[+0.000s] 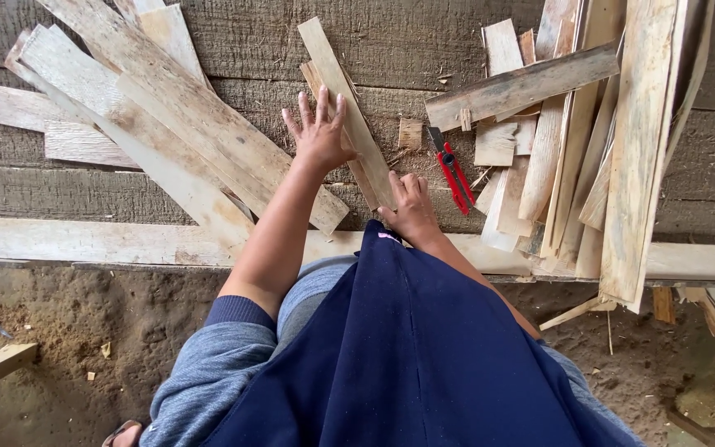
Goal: Cutting and trimming thin wooden strips using a utility knife on a wooden work surface.
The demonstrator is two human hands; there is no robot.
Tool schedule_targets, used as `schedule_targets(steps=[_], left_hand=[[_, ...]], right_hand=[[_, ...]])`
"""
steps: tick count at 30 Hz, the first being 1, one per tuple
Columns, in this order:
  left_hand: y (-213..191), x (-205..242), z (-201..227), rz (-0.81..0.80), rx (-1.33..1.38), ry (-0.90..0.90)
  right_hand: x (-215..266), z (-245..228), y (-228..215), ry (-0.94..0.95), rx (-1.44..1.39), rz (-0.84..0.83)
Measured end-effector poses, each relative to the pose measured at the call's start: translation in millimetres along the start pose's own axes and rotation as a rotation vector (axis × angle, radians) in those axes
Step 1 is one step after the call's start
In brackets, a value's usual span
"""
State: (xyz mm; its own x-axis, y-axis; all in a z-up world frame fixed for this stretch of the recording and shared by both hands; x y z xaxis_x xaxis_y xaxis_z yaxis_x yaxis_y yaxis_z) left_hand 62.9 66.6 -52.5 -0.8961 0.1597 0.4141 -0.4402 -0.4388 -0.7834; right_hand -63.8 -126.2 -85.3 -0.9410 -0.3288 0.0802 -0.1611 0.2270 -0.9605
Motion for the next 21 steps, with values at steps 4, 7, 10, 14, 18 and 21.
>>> schedule_targets(steps=[4, 7, 10, 14, 18, 21], left_hand=[[3, -1, 0, 0.002, -0.007, -0.003], [6, -5, -3, 0.006, -0.010, -0.010], [9, -5, -3, 0.010, -0.012, -0.007], [8, -5, -1, 0.009, -0.015, -0.020], [4, -3, 4, -0.008, -0.020, -0.036], [4, -5, 6, -0.021, -0.015, -0.054]], right_hand=[[0, 1, 4, 0.004, -0.004, 0.000], [-1, 3, 7, -0.012, -0.016, 0.038], [0, 4, 8, -0.010, -0.031, 0.045], [0, 5, 11, -0.007, -0.039, 0.058], [-1, 6, 11, 0.012, -0.033, 0.035], [-1, 7, 8, 0.022, -0.045, -0.009]])
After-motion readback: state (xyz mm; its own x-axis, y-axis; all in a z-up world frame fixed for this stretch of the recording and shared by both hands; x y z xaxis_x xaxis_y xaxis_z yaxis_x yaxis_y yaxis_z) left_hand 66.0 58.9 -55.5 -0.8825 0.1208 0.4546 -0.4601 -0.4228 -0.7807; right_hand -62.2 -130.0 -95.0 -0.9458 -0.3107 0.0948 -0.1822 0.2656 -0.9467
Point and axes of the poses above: each hand's wrist, its own x-axis away from the middle knuckle, its own y-axis out of the palm, z = x × y, the point moved 8 cm from there along -x, towards the middle knuckle, and after that the axes turned 8 degrees about x, right-handed, at the moved point
